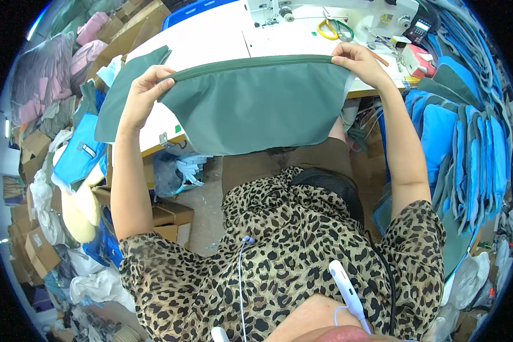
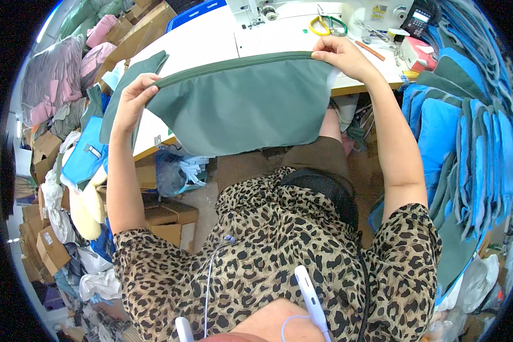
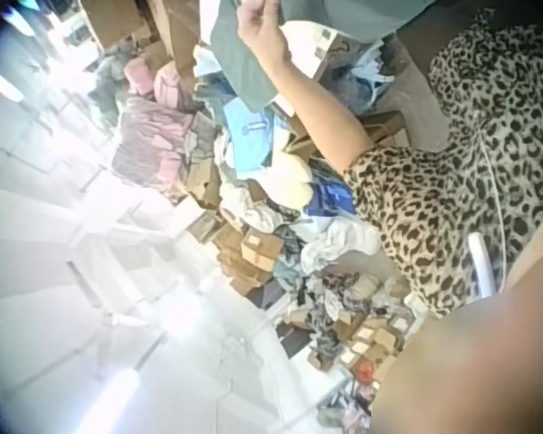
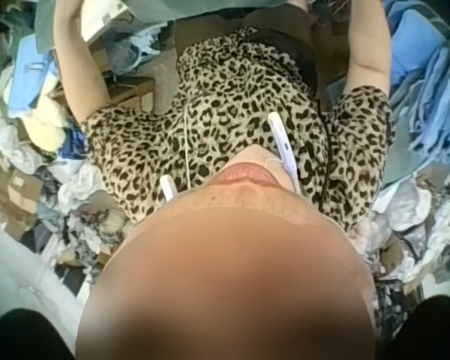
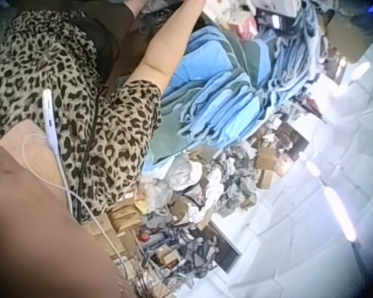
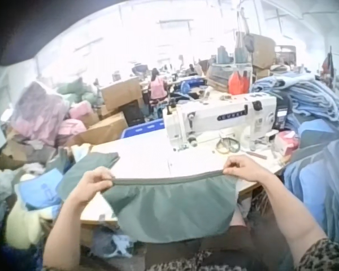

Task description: Assembling fabric bag components by aligning linings and using an awl for fine adjustments.

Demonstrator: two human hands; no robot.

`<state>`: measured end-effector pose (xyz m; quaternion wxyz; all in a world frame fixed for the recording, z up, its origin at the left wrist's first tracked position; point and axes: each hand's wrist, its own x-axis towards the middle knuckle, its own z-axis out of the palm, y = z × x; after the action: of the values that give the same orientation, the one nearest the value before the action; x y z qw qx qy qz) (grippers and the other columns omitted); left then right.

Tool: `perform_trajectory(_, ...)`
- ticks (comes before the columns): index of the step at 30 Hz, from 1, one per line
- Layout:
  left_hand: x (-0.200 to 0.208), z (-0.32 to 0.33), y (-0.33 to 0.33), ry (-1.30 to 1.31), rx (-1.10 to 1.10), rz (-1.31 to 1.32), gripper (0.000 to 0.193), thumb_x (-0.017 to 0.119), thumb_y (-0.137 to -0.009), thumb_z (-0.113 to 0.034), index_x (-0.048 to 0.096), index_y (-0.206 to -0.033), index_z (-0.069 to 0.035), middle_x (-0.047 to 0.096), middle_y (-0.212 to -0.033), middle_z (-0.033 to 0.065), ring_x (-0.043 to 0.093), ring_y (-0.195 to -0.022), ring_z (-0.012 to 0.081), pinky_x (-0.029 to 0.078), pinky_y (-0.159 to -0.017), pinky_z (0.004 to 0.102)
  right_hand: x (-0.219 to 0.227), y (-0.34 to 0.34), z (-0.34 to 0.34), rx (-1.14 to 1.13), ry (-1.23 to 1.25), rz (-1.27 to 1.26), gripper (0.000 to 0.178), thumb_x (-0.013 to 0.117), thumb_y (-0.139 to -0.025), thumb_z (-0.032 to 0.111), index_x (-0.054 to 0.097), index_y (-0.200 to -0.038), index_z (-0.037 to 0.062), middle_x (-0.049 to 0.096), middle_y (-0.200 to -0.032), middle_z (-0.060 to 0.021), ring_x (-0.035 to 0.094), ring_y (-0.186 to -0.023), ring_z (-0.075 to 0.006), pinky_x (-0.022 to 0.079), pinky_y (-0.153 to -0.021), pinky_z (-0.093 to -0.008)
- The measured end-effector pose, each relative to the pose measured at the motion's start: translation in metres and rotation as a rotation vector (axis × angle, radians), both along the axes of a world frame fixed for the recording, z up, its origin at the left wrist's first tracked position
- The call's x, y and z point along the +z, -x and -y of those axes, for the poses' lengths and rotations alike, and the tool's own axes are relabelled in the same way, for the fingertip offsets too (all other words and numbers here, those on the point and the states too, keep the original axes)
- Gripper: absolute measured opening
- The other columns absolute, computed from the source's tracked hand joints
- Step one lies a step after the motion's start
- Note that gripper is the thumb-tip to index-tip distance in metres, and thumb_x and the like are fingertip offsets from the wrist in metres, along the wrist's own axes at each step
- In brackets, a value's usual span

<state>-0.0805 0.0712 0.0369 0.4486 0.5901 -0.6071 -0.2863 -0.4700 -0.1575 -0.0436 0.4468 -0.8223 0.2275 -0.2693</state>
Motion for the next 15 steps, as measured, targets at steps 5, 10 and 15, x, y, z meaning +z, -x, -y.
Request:
perform_trajectory(5, 0.005, -0.008, -0.014, 0.055, 0.167, -0.566, 0.011, 0.062, -0.082, -0.014, 0.061, -0.090, -0.007, 0.063, -0.089, 0.0040, 0.059, -0.084, 0.0120, 0.045, -0.076, 0.0243, 0.012, -0.002, -0.018, 0.099, -0.103, 0.123, 0.012, 0.060, -0.086, 0.015, 0.058, -0.086, 0.0033, 0.053, -0.080, 0.0050, 0.047, -0.076, -0.0028, 0.038, -0.070, -0.0187)
perform_trajectory(10, 0.020, -0.007, 0.001, 0.089, 0.226, -0.598, 0.016, 0.063, -0.084, -0.016, 0.061, -0.094, -0.005, 0.064, -0.091, 0.0047, 0.060, -0.083, 0.0129, 0.047, -0.076, 0.0253, 0.004, -0.001, -0.031, 0.118, -0.152, 0.172, 0.012, 0.060, -0.086, 0.015, 0.056, -0.085, 0.0037, 0.052, -0.079, 0.0050, 0.046, -0.076, -0.0031, 0.038, -0.070, -0.0187)
perform_trajectory(15, 0.017, -0.013, 0.005, 0.153, 0.261, -0.520, 0.011, 0.060, -0.086, -0.014, 0.059, -0.095, -0.007, 0.062, -0.090, 0.0017, 0.058, -0.083, 0.0106, 0.045, -0.074, 0.0231, 0.001, -0.002, -0.039, 0.078, -0.142, 0.229, 0.012, 0.058, -0.088, 0.016, 0.053, -0.087, 0.0049, 0.050, -0.081, 0.0049, 0.045, -0.077, -0.0034, 0.037, -0.071, -0.0185)
